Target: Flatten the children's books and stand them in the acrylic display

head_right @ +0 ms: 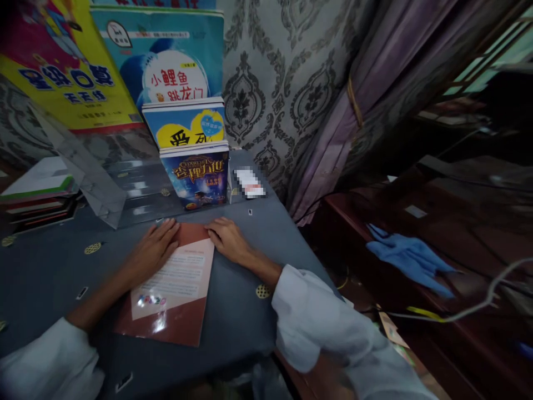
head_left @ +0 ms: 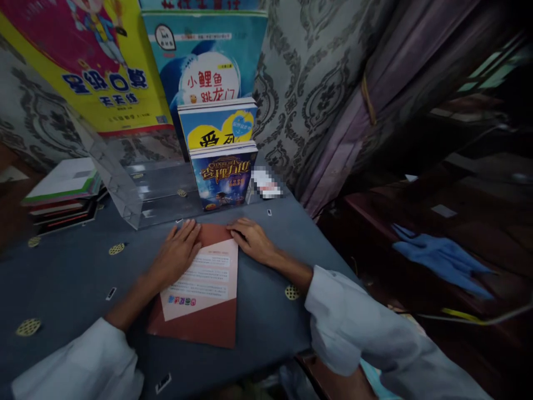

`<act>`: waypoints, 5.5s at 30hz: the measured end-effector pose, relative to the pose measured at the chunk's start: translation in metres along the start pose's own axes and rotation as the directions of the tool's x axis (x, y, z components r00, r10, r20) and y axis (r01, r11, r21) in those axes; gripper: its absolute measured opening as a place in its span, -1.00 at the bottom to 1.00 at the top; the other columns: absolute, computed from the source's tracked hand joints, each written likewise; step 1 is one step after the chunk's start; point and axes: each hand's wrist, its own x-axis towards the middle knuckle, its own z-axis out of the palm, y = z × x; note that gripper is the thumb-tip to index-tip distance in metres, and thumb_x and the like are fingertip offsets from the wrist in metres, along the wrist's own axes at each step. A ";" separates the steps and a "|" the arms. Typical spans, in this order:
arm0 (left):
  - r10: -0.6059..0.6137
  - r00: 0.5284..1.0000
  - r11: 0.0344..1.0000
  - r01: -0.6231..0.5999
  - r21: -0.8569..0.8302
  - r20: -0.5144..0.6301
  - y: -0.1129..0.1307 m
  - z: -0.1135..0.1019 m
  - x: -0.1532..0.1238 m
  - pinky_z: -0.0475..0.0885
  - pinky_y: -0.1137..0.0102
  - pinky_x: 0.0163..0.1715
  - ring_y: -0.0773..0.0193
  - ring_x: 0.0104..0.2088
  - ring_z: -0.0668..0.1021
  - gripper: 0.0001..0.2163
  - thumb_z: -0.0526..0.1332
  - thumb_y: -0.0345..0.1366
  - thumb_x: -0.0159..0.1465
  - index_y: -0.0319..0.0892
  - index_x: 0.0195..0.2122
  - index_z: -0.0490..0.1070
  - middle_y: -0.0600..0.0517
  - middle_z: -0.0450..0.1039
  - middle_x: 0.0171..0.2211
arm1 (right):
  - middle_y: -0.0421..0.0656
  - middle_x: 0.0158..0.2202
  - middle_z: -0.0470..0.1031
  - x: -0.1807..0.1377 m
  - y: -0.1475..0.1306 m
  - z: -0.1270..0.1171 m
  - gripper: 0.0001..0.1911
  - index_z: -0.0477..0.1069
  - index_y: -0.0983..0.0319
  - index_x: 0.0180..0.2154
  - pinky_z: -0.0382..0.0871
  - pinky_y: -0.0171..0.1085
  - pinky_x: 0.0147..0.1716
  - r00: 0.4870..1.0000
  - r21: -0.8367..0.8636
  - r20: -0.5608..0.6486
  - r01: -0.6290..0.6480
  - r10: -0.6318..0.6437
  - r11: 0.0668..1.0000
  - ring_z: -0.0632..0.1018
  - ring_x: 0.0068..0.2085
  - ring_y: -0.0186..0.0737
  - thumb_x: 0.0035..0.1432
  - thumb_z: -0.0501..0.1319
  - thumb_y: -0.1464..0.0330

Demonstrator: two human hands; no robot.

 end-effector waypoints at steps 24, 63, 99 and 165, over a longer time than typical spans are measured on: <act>0.203 0.962 0.966 -0.168 -0.195 0.181 0.056 -0.011 0.032 -0.09 -0.08 0.39 0.09 0.46 0.01 -0.48 -0.10 -0.06 0.51 -0.17 0.41 0.08 -0.13 -0.03 0.46 | -0.07 -0.05 0.64 -0.022 0.002 -0.018 -0.65 0.50 0.19 0.06 0.48 -0.08 0.01 0.985 0.186 -0.084 -0.134 0.152 0.973 0.61 -0.01 -0.11 0.30 0.10 0.46; -0.131 0.968 0.972 0.082 0.222 0.216 0.051 -0.032 0.027 0.29 -0.05 0.20 -0.31 0.33 0.27 -0.33 -0.21 0.01 0.50 -0.52 0.35 0.14 -0.44 0.19 0.33 | -0.04 -0.22 0.66 -0.022 0.000 -0.025 -0.73 0.56 0.23 -0.09 0.48 -0.10 -0.13 0.994 -0.010 -0.066 -0.092 0.091 0.996 0.63 -0.18 -0.05 0.32 0.09 0.44; 0.213 0.932 0.977 -0.199 -0.079 0.292 0.026 -0.034 0.026 0.13 0.08 0.35 0.00 0.44 0.08 -0.41 -0.17 0.08 0.49 -0.17 0.39 0.13 -0.18 -0.01 0.45 | -0.21 -0.49 0.54 -0.029 -0.034 -0.026 -0.76 0.52 0.22 -0.22 0.26 -0.33 -0.41 0.964 0.036 0.103 0.244 -0.247 0.969 0.49 -0.47 -0.31 0.32 0.07 0.37; 0.269 0.963 0.963 -0.268 0.011 -0.037 0.091 -0.031 -0.020 0.51 0.16 0.09 0.01 0.14 0.55 -0.71 0.06 -0.22 0.47 -0.30 0.06 0.38 -0.28 0.48 0.15 | -0.10 -0.13 0.64 -0.018 0.012 -0.034 -0.78 0.64 0.13 -0.15 0.35 -0.07 0.05 0.923 0.454 0.271 0.128 -0.273 0.882 0.55 -0.02 -0.15 0.22 0.37 0.18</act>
